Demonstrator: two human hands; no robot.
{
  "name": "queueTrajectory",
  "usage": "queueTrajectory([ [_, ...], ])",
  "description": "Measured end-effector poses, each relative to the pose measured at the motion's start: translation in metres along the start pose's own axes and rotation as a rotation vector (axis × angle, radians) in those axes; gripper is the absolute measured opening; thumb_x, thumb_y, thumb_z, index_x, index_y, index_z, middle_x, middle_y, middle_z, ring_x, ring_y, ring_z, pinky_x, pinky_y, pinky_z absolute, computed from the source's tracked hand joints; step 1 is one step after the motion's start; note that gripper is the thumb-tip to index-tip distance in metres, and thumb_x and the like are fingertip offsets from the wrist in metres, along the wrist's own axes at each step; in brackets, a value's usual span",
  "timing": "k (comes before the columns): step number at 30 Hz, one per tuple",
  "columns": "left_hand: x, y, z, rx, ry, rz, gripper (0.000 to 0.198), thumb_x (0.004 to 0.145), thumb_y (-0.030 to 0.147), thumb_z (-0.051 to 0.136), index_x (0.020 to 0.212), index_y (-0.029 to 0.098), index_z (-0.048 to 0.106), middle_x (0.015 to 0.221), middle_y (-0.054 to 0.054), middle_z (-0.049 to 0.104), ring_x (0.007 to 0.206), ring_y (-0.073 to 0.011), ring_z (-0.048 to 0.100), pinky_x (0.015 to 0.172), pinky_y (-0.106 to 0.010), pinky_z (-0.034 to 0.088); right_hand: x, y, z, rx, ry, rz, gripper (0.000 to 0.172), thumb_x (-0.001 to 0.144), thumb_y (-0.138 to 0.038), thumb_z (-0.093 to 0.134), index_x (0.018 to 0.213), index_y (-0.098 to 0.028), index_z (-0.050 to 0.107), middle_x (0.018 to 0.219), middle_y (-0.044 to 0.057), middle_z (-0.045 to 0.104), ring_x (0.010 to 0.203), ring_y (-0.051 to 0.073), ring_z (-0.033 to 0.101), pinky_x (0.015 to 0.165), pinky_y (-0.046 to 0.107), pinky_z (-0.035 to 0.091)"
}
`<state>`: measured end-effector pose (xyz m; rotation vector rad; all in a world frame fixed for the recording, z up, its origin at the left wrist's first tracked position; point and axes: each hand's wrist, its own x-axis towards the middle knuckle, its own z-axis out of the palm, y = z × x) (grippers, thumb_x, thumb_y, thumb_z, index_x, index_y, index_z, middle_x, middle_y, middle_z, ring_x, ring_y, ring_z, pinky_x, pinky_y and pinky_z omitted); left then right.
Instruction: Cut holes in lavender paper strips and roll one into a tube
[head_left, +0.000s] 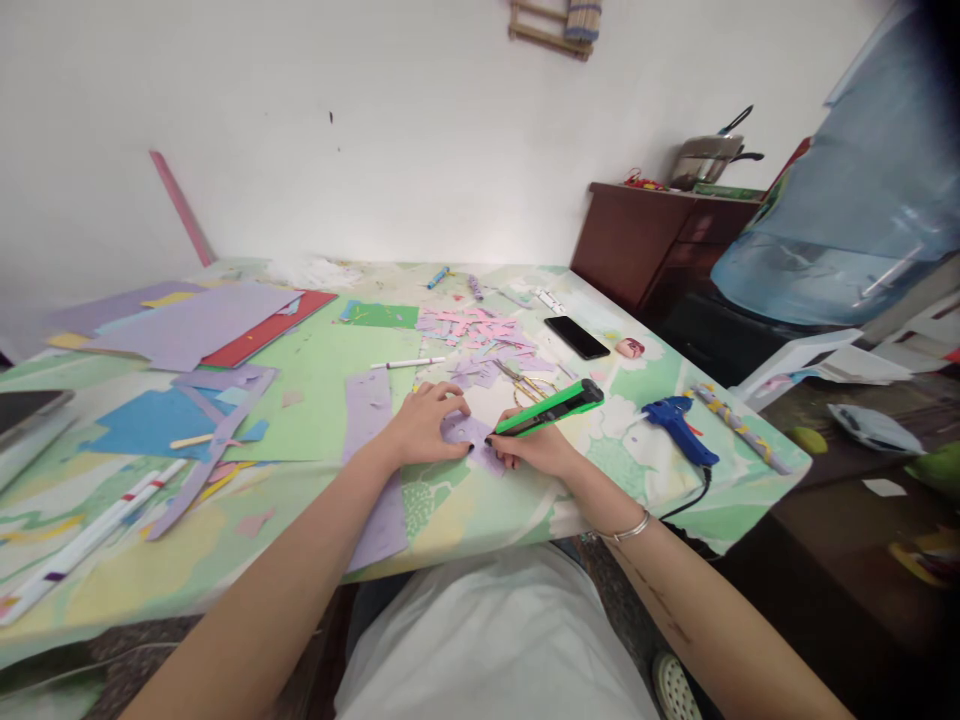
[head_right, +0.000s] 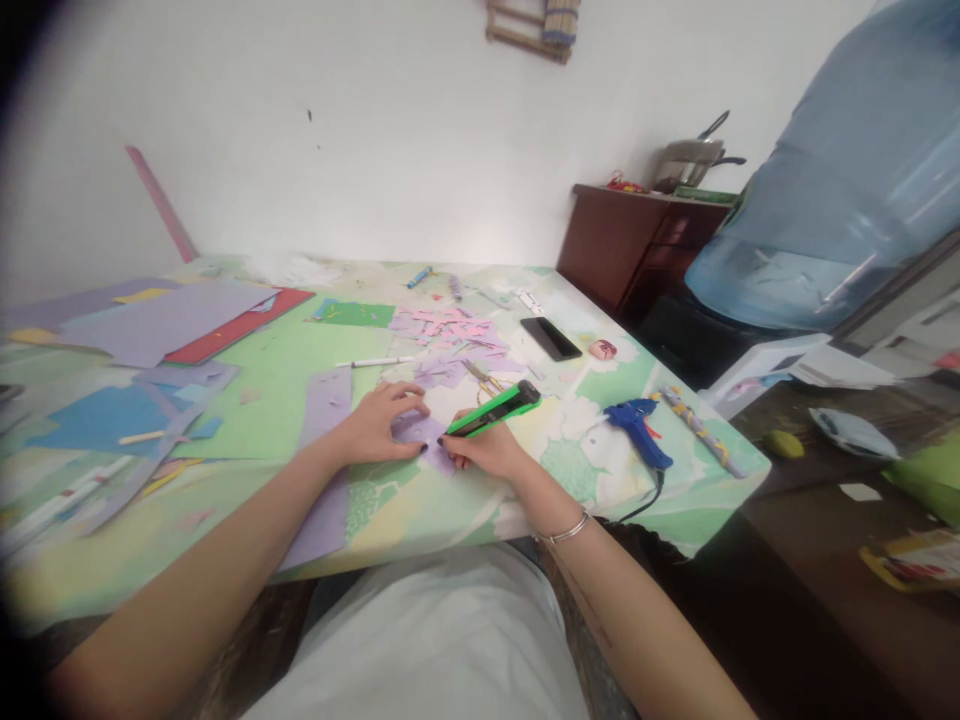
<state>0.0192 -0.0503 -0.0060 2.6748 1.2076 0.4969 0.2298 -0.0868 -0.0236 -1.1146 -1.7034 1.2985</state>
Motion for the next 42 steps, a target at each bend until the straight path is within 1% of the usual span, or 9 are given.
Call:
queueTrajectory([
  [3,-0.0001,-0.0006,0.0005,0.007,0.004,-0.001,0.041,0.064,0.046,0.064,0.099,0.025,0.059,0.131,-0.007,0.045,0.112,-0.0309,0.043,0.094,-0.047,0.033,0.0003,0.0013,-0.0004,-0.009,-0.003,-0.01,0.018,0.073,-0.027,0.062,0.066,-0.016,0.05,0.05,-0.003,0.056,0.044,0.009,0.053,0.041,0.018,0.043],
  [5,0.0003,-0.0013,0.0004,0.006,-0.009,0.012,0.041,0.064,0.046,0.063,0.1,0.025,0.058,0.126,-0.006,0.05,0.111,-0.0299,0.044,0.093,-0.045,0.034,0.0005,0.0018,-0.0003,-0.01,-0.001,-0.008,0.018,0.073,-0.027,0.062,0.066,-0.016,0.05,0.05,-0.004,0.055,0.044,0.009,0.053,0.041,0.018,0.043],
  [8,0.0012,-0.0021,-0.0002,0.003,-0.027,0.026,0.041,0.065,0.045,0.063,0.099,0.024,0.058,0.111,-0.005,0.058,0.106,-0.0278,0.047,0.092,-0.042,0.035,0.0004,0.0016,0.0,0.006,-0.004,-0.005,0.018,0.073,-0.027,0.063,0.066,-0.016,0.05,0.051,-0.003,0.056,0.045,0.009,0.054,0.041,0.018,0.043],
  [13,0.002,-0.0022,-0.001,0.005,-0.031,0.022,0.041,0.065,0.047,0.063,0.098,0.025,0.057,0.106,-0.005,0.059,0.104,-0.0278,0.046,0.09,-0.042,0.034,0.0001,-0.0008,0.0005,-0.008,-0.002,0.005,0.018,0.073,-0.026,0.062,0.065,-0.016,0.05,0.051,-0.003,0.055,0.045,0.009,0.053,0.042,0.018,0.043],
  [20,0.0018,-0.0009,-0.0024,-0.007,-0.025,0.018,0.041,0.063,0.045,0.063,0.099,0.026,0.058,0.105,-0.005,0.058,0.11,-0.0301,0.041,0.092,-0.044,0.031,-0.0001,-0.0017,0.0006,0.001,-0.006,0.007,0.018,0.073,-0.027,0.062,0.066,-0.016,0.049,0.05,-0.003,0.055,0.044,0.009,0.053,0.041,0.018,0.043],
  [29,0.0004,0.0029,-0.0045,0.004,-0.008,0.007,0.039,0.063,0.044,0.064,0.098,0.027,0.058,0.109,-0.004,0.059,0.117,-0.0319,0.036,0.094,-0.046,0.03,-0.0002,-0.0026,0.0002,-0.017,-0.005,0.008,0.019,0.073,-0.029,0.063,0.066,-0.016,0.05,0.051,-0.003,0.055,0.045,0.009,0.053,0.042,0.018,0.043],
  [35,0.0001,0.0028,-0.0039,0.006,-0.032,-0.014,0.042,0.064,0.046,0.063,0.101,0.027,0.058,0.11,-0.005,0.057,0.109,-0.0297,0.043,0.089,-0.043,0.032,0.0002,-0.0011,0.0005,0.0,-0.006,0.006,0.019,0.072,-0.028,0.062,0.066,-0.016,0.05,0.05,-0.003,0.055,0.045,0.009,0.053,0.041,0.018,0.043],
  [42,-0.0009,0.0042,-0.0046,0.037,-0.037,-0.019,0.043,0.065,0.046,0.061,0.103,0.027,0.057,0.113,-0.005,0.057,0.106,-0.0295,0.044,0.085,-0.042,0.033,-0.0002,-0.0017,0.0008,0.005,0.004,0.008,0.019,0.072,-0.027,0.063,0.065,-0.016,0.05,0.05,-0.004,0.055,0.044,0.009,0.053,0.041,0.019,0.042],
])
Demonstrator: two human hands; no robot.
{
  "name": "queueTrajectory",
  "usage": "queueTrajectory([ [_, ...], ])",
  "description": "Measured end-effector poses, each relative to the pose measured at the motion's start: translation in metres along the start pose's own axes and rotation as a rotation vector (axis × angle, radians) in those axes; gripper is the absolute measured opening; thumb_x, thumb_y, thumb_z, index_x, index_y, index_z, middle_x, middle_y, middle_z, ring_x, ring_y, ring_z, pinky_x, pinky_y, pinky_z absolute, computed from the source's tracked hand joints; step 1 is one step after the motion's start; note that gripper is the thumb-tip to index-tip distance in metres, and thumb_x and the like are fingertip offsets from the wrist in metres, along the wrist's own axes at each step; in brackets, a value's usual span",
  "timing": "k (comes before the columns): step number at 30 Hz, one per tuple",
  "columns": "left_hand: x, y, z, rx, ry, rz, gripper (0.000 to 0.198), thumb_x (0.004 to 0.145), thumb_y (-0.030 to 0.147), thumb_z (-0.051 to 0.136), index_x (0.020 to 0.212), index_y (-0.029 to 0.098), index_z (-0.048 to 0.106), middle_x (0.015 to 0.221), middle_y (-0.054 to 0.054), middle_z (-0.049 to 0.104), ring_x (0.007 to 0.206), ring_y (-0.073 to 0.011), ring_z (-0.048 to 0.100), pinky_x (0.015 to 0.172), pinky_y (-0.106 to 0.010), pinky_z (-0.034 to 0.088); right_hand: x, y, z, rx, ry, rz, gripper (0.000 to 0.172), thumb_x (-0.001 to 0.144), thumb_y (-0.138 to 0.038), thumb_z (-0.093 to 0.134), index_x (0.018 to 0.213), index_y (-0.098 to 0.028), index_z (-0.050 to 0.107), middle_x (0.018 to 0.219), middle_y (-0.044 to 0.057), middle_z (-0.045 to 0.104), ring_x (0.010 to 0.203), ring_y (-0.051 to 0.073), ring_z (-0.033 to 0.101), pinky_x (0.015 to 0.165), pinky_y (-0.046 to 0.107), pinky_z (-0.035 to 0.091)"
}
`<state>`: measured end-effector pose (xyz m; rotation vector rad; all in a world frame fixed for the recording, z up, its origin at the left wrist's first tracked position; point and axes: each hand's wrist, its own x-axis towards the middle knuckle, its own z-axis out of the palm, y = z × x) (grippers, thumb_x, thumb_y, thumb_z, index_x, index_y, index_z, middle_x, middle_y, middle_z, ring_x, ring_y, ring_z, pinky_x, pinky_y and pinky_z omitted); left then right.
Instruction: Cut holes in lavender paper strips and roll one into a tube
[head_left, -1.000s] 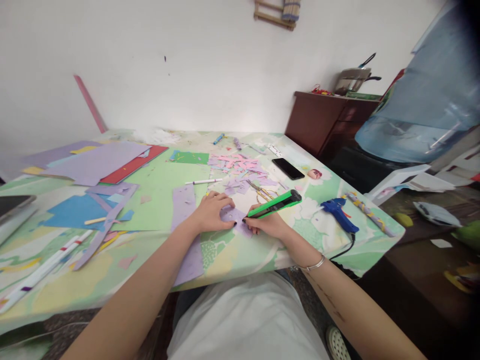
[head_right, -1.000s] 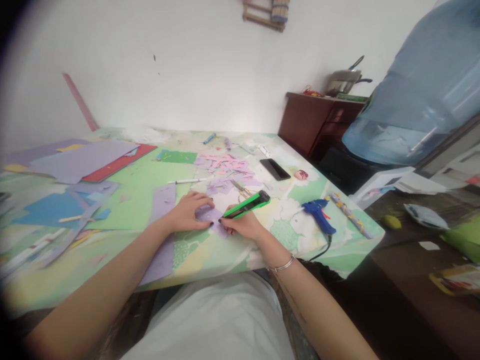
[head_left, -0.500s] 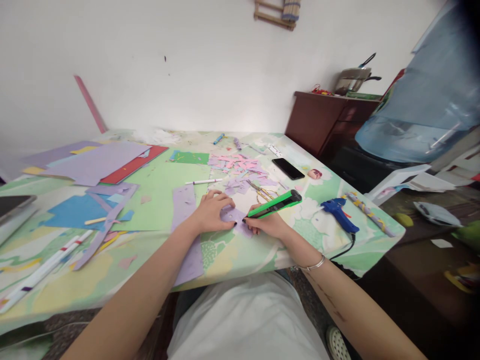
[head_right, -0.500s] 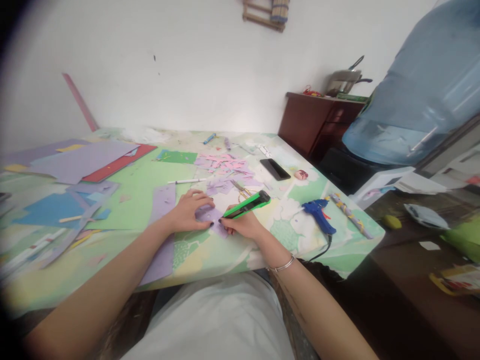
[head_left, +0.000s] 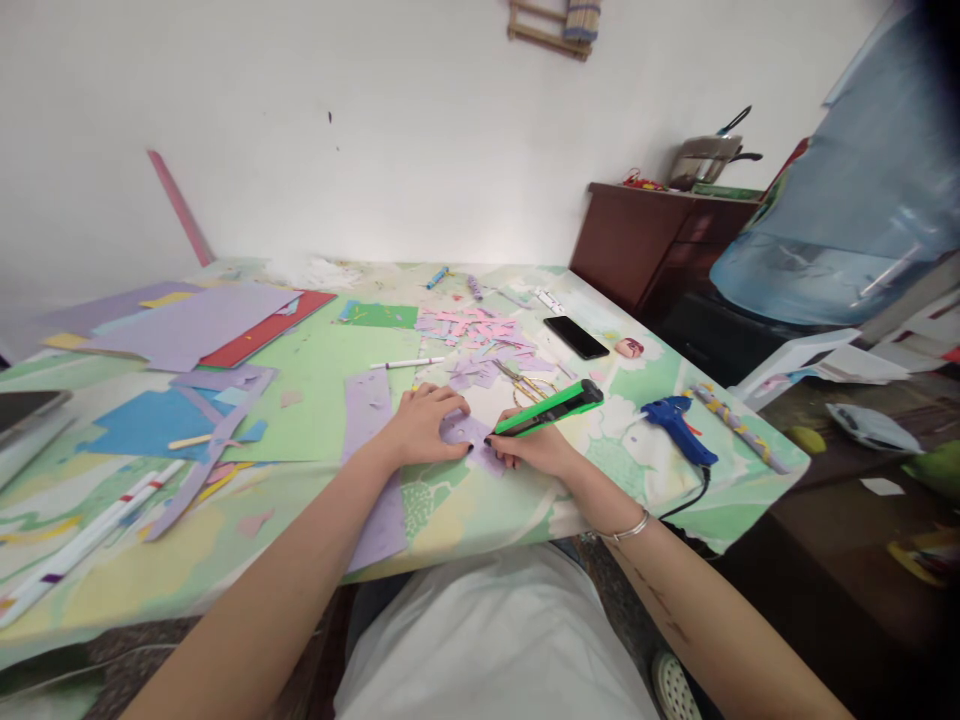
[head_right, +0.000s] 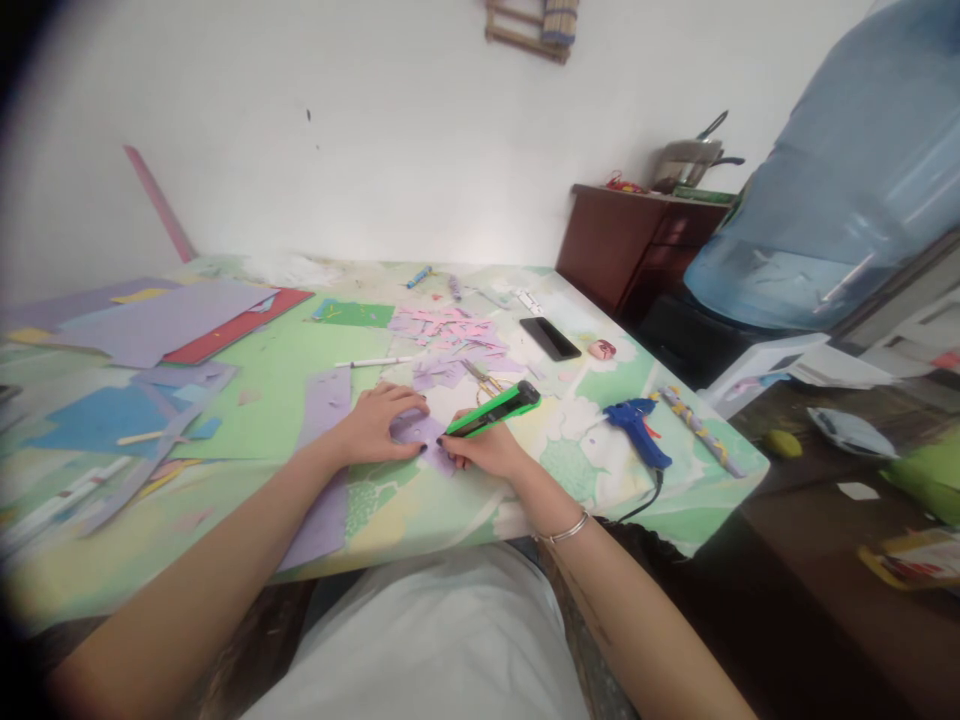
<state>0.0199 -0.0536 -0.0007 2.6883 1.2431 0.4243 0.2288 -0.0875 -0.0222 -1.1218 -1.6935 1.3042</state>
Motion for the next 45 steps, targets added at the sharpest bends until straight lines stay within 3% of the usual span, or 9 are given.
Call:
queueTrajectory([
  [21,-0.002,0.006,-0.005,0.11,-0.013,0.055,0.044,0.072,0.049,0.055,0.109,0.025,0.052,0.111,-0.009,0.051,0.1,-0.0289,0.044,0.083,-0.042,0.036,0.0,-0.004,0.0,-0.001,-0.004,0.0,0.018,0.071,-0.027,0.063,0.065,-0.016,0.05,0.05,-0.003,0.055,0.044,0.009,0.052,0.042,0.019,0.044],
  [34,-0.014,0.018,-0.001,0.233,0.016,-0.035,0.048,0.075,0.054,0.048,0.113,0.026,0.05,0.11,-0.011,0.049,0.098,-0.032,0.045,0.079,-0.044,0.036,0.003,-0.005,-0.005,-0.017,-0.017,-0.003,0.018,0.069,-0.027,0.066,0.063,-0.016,0.053,0.048,-0.004,0.054,0.04,0.008,0.048,0.039,0.019,0.039],
  [39,-0.013,0.019,-0.004,0.207,-0.007,-0.002,0.045,0.077,0.053,0.047,0.112,0.024,0.052,0.112,-0.012,0.048,0.1,-0.0317,0.043,0.08,-0.044,0.036,0.004,-0.007,-0.006,0.0,-0.038,0.02,0.017,0.069,-0.026,0.066,0.064,-0.015,0.055,0.049,-0.003,0.056,0.041,0.008,0.05,0.042,0.02,0.042],
  [45,-0.012,0.021,-0.006,0.075,-0.054,0.101,0.034,0.081,0.04,0.048,0.111,0.028,0.054,0.113,-0.009,0.049,0.101,-0.0277,0.044,0.085,-0.043,0.036,0.003,-0.005,-0.006,0.03,-0.048,0.009,0.016,0.071,-0.027,0.065,0.066,-0.015,0.055,0.047,-0.004,0.055,0.043,0.009,0.051,0.043,0.02,0.042],
])
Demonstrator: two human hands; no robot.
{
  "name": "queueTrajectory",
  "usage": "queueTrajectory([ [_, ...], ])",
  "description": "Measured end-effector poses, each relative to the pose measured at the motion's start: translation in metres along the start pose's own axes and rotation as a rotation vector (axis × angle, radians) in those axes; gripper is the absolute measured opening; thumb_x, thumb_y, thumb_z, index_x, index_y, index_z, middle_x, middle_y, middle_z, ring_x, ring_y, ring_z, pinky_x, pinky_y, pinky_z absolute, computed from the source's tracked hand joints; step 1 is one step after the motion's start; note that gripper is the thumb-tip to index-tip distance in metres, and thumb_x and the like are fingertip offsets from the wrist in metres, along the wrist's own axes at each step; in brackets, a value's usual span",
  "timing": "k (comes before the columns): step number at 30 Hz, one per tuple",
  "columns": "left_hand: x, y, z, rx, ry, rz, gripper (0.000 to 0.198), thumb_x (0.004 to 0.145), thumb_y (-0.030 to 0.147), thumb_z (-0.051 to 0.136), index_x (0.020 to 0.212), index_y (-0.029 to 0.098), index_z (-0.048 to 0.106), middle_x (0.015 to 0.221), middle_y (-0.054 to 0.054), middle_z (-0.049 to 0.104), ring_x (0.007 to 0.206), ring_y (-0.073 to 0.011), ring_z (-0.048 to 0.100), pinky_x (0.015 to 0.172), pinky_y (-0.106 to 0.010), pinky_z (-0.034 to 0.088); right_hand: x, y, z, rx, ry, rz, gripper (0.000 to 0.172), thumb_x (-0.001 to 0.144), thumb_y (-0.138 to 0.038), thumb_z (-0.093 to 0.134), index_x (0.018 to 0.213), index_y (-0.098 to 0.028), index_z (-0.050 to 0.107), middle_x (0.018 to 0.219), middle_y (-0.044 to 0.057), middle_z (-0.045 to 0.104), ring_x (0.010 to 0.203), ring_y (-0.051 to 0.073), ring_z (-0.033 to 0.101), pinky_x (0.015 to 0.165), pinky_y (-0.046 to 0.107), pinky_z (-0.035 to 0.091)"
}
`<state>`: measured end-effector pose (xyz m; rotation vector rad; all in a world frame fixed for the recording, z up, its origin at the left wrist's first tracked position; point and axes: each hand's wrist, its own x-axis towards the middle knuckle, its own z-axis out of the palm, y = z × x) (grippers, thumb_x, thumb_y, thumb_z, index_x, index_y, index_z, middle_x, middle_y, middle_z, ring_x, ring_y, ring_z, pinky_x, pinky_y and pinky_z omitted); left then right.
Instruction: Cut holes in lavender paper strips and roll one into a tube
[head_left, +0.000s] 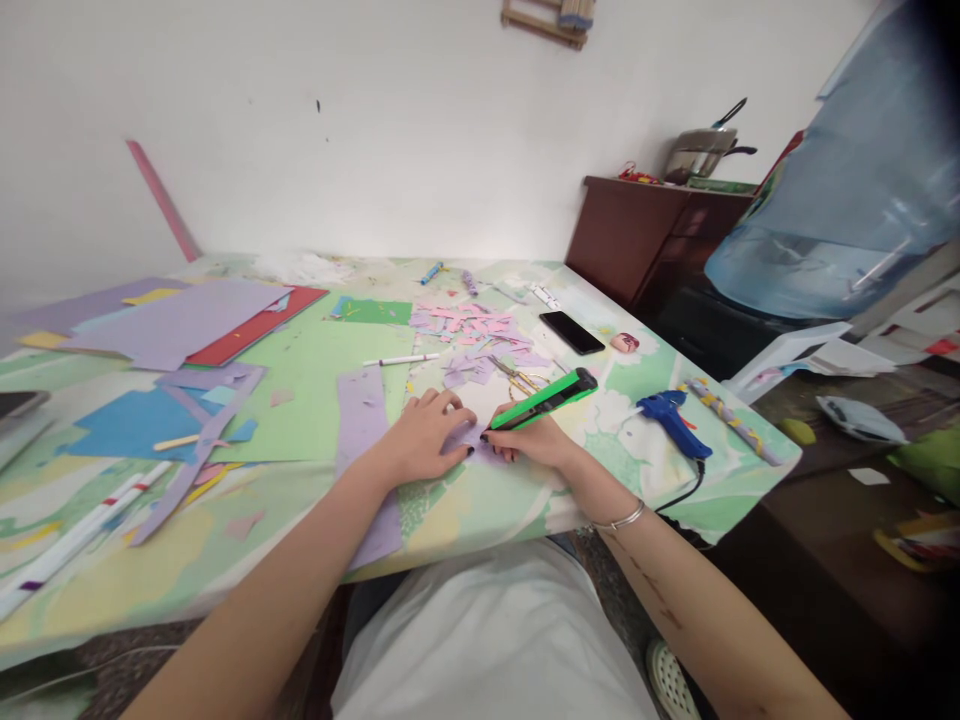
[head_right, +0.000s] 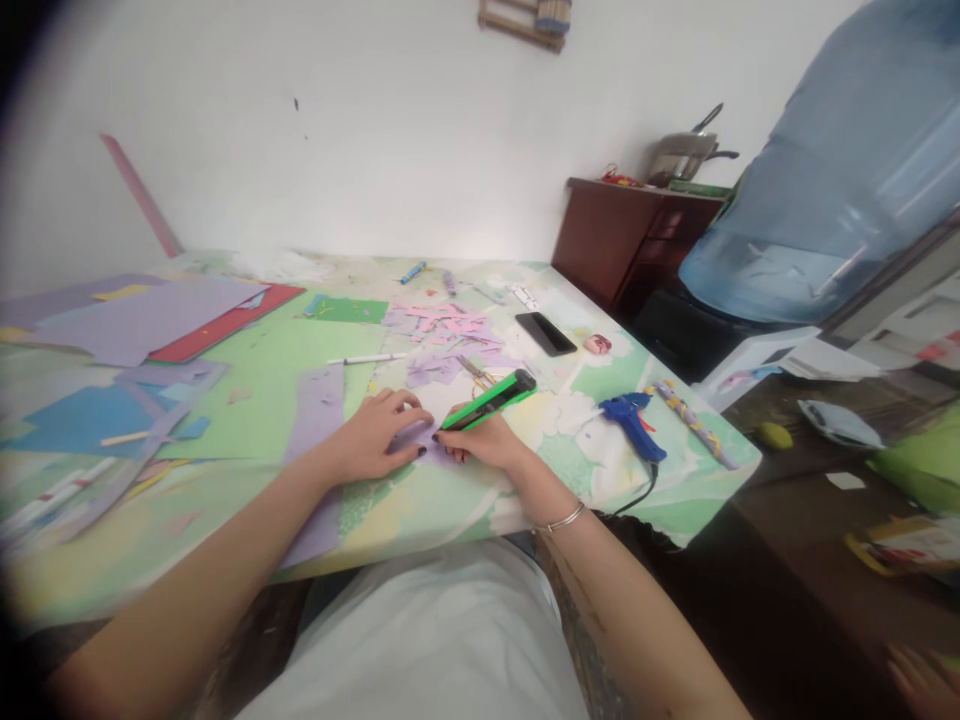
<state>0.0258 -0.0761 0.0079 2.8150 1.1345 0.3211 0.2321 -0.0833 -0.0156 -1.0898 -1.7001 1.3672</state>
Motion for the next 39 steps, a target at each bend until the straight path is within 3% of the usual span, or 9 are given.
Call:
queueTrajectory([
  [13,0.004,-0.011,0.009,-0.137,-0.012,-0.049,0.034,0.079,0.039,0.055,0.112,0.034,0.057,0.11,-0.006,0.047,0.099,-0.0245,0.046,0.088,-0.042,0.036,-0.001,0.004,0.001,0.018,0.002,-0.03,0.013,0.069,-0.022,0.065,0.068,-0.015,0.054,0.048,-0.005,0.054,0.044,0.008,0.05,0.043,0.018,0.042],
  [39,0.003,-0.011,0.008,-0.131,-0.027,-0.064,0.035,0.078,0.042,0.056,0.112,0.033,0.059,0.105,-0.006,0.048,0.094,-0.0235,0.049,0.086,-0.04,0.037,-0.001,0.002,0.0,-0.014,0.023,-0.015,0.013,0.069,-0.022,0.065,0.065,-0.014,0.055,0.047,-0.004,0.054,0.043,0.007,0.049,0.042,0.018,0.04],
])
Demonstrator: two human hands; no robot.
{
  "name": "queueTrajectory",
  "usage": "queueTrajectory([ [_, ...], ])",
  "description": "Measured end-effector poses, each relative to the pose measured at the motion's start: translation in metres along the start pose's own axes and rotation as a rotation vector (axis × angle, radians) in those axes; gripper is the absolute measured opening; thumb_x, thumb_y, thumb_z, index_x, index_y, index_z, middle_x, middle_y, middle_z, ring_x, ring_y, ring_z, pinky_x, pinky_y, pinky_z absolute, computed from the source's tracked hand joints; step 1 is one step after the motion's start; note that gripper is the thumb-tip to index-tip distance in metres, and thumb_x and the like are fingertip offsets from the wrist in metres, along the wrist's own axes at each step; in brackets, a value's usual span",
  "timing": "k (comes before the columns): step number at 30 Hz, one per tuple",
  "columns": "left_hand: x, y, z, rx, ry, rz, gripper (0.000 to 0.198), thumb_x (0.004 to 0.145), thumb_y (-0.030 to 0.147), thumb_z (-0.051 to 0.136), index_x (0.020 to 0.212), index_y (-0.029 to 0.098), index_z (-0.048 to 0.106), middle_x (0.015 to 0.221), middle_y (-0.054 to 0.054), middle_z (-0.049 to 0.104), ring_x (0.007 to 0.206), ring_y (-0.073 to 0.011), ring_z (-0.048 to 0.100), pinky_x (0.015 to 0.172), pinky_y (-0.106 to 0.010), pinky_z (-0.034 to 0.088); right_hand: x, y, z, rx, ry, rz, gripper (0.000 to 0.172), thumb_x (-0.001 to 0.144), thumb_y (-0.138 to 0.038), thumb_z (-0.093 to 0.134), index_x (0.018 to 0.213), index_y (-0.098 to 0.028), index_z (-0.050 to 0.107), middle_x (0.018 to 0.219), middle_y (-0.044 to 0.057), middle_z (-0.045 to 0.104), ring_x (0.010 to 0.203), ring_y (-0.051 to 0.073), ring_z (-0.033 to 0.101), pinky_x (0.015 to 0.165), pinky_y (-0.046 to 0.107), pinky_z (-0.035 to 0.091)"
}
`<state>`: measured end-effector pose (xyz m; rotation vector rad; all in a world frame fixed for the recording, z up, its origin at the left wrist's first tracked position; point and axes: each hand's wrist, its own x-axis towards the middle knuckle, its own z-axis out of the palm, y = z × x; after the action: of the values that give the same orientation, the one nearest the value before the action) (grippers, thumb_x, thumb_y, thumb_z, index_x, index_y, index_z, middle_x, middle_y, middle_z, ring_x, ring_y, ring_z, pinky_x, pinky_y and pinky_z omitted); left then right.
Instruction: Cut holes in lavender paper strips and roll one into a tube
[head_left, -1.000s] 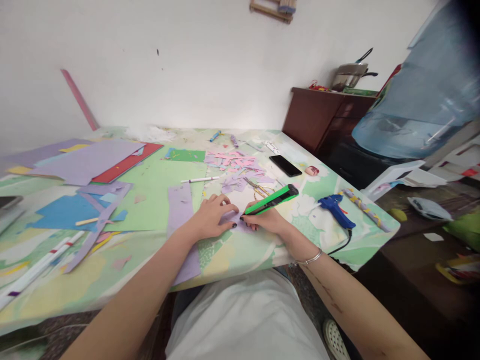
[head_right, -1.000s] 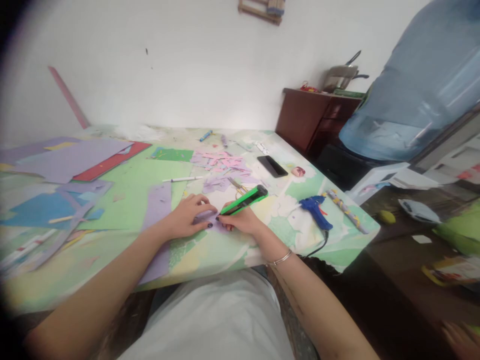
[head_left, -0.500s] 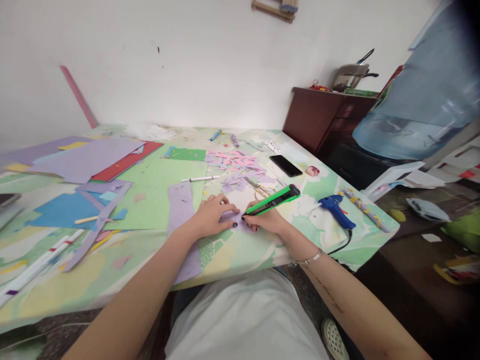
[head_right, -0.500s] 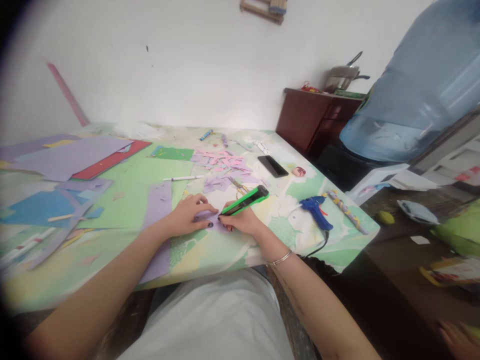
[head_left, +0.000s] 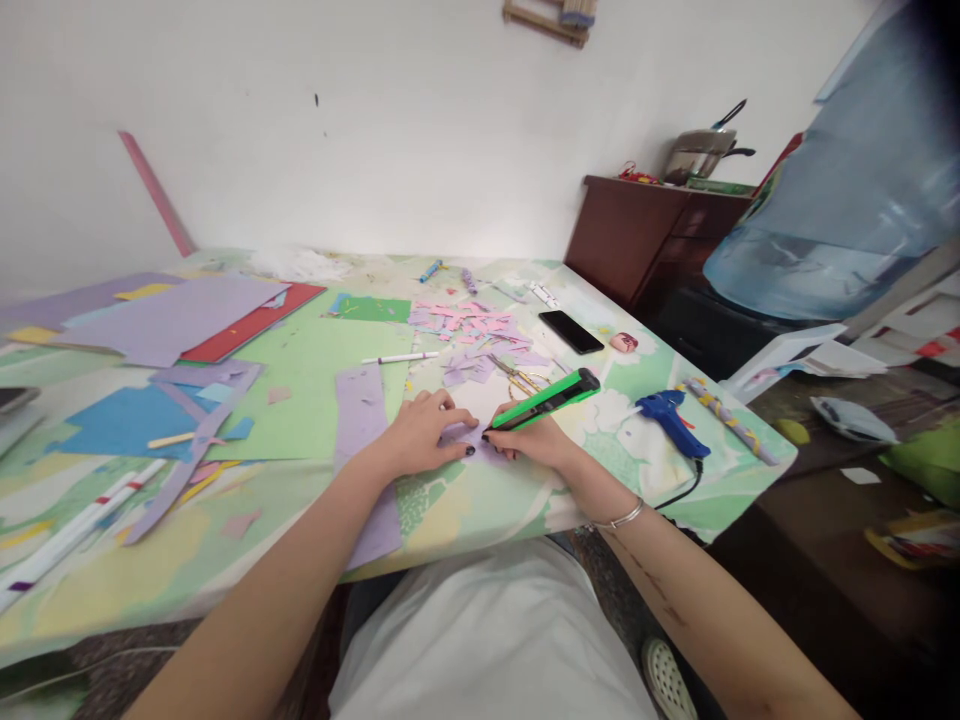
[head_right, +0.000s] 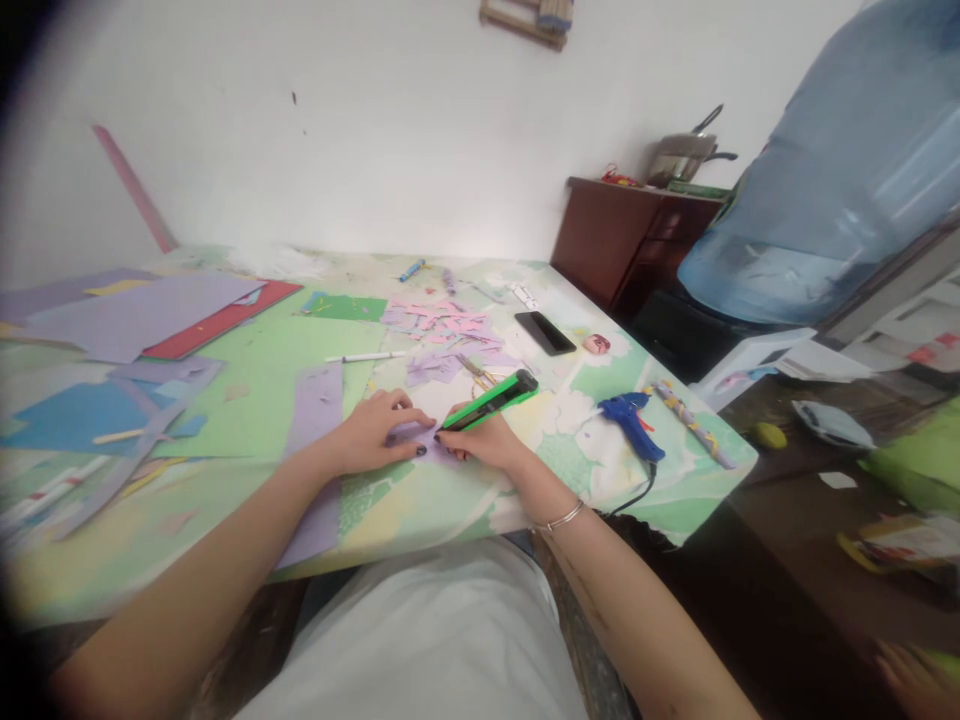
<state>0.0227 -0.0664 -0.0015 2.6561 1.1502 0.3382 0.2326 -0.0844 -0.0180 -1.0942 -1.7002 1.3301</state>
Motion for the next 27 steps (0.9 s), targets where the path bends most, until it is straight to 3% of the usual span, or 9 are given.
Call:
queueTrajectory([
  [5,0.0007,-0.0024,-0.0003,-0.002,-0.019,0.017,0.042,0.075,0.05,0.058,0.114,0.033,0.059,0.103,-0.006,0.05,0.093,-0.0234,0.049,0.084,-0.038,0.038,0.0016,0.0022,-0.0017,0.015,-0.017,0.014,0.013,0.069,-0.024,0.064,0.067,-0.014,0.055,0.049,-0.004,0.055,0.044,0.009,0.052,0.043,0.019,0.042],
  [27,0.0022,-0.0045,-0.0003,-0.025,-0.038,0.002,0.04,0.076,0.049,0.058,0.113,0.034,0.06,0.105,-0.006,0.052,0.095,-0.023,0.05,0.085,-0.037,0.037,0.0006,0.0052,-0.0003,0.024,-0.027,-0.018,0.012,0.069,-0.021,0.064,0.067,-0.015,0.054,0.049,-0.004,0.055,0.044,0.008,0.051,0.042,0.019,0.042],
])
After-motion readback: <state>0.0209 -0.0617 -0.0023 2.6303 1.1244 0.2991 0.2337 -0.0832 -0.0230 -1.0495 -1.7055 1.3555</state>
